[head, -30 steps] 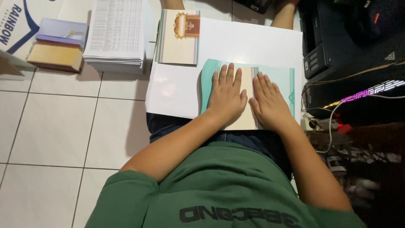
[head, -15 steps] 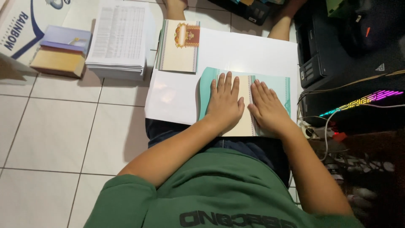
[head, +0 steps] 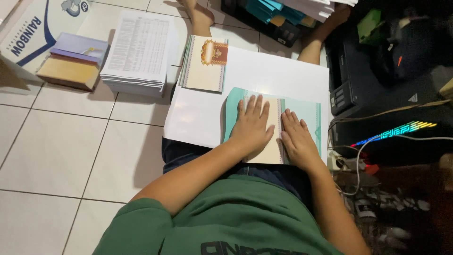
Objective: Folding printed paper sheets and pressing the creases to prepare them as envelopes or brochures.
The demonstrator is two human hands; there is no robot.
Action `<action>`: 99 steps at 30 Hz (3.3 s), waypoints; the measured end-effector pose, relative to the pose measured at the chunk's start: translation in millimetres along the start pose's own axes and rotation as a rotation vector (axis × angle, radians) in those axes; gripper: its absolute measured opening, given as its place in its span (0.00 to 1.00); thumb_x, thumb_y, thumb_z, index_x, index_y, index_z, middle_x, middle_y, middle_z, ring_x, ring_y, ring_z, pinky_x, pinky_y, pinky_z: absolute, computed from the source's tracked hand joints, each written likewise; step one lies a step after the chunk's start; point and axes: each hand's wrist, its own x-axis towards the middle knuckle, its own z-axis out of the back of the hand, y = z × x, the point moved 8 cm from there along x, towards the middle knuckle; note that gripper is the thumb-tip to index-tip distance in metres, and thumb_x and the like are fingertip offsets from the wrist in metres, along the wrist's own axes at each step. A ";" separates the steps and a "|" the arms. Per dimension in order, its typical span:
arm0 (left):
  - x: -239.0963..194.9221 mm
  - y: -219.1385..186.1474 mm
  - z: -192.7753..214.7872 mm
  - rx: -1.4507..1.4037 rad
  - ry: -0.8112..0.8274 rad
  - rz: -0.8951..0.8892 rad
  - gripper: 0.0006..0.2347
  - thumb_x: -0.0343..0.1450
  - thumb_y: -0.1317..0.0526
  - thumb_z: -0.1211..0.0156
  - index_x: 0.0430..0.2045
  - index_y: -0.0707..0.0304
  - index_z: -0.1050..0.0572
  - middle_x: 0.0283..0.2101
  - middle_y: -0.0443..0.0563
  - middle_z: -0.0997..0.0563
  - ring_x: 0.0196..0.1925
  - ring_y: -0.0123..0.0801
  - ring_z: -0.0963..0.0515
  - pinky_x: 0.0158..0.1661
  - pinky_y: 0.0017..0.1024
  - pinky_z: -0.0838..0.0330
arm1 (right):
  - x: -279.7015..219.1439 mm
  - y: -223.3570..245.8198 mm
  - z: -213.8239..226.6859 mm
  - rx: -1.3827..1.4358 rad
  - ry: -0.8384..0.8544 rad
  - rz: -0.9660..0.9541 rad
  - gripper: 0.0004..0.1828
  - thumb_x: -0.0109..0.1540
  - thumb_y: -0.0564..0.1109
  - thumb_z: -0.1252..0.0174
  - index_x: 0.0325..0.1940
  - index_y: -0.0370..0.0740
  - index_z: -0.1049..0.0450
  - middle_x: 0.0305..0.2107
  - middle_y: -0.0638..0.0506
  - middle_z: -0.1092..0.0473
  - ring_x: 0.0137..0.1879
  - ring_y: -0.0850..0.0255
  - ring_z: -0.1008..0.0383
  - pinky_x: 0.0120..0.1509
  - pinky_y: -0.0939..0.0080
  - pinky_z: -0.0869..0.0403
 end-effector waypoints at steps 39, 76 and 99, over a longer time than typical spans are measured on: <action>-42.2 11.1 79.0 -1.803 -0.306 0.021 0.50 0.67 0.60 0.29 0.75 0.61 0.69 0.57 0.75 0.32 0.53 0.53 0.20 0.53 0.47 0.23 | -23.5 -18.1 47.5 1.516 -0.956 -0.114 0.03 0.73 0.39 0.48 0.47 0.38 0.29 0.36 0.44 0.22 0.42 0.57 0.16 0.51 0.61 0.17; -13.3 231.7 78.7 0.004 -0.746 0.682 0.21 0.64 0.60 0.28 0.50 0.62 0.28 0.49 0.60 0.23 0.52 0.55 0.24 0.48 0.52 0.27 | -19.1 -18.8 26.1 0.394 -0.498 -0.318 0.07 0.68 0.40 0.45 0.43 0.41 0.21 0.39 0.47 0.26 0.48 0.49 0.27 0.54 0.52 0.28; 3.7 -33.6 -3.0 -0.068 -0.068 -0.300 0.27 0.75 0.50 0.53 0.61 0.77 0.33 0.66 0.71 0.31 0.72 0.54 0.36 0.70 0.51 0.48 | -55.8 -74.0 20.8 0.147 -0.135 -0.600 0.37 0.71 0.61 0.55 0.73 0.29 0.39 0.68 0.30 0.41 0.77 0.36 0.46 0.76 0.34 0.44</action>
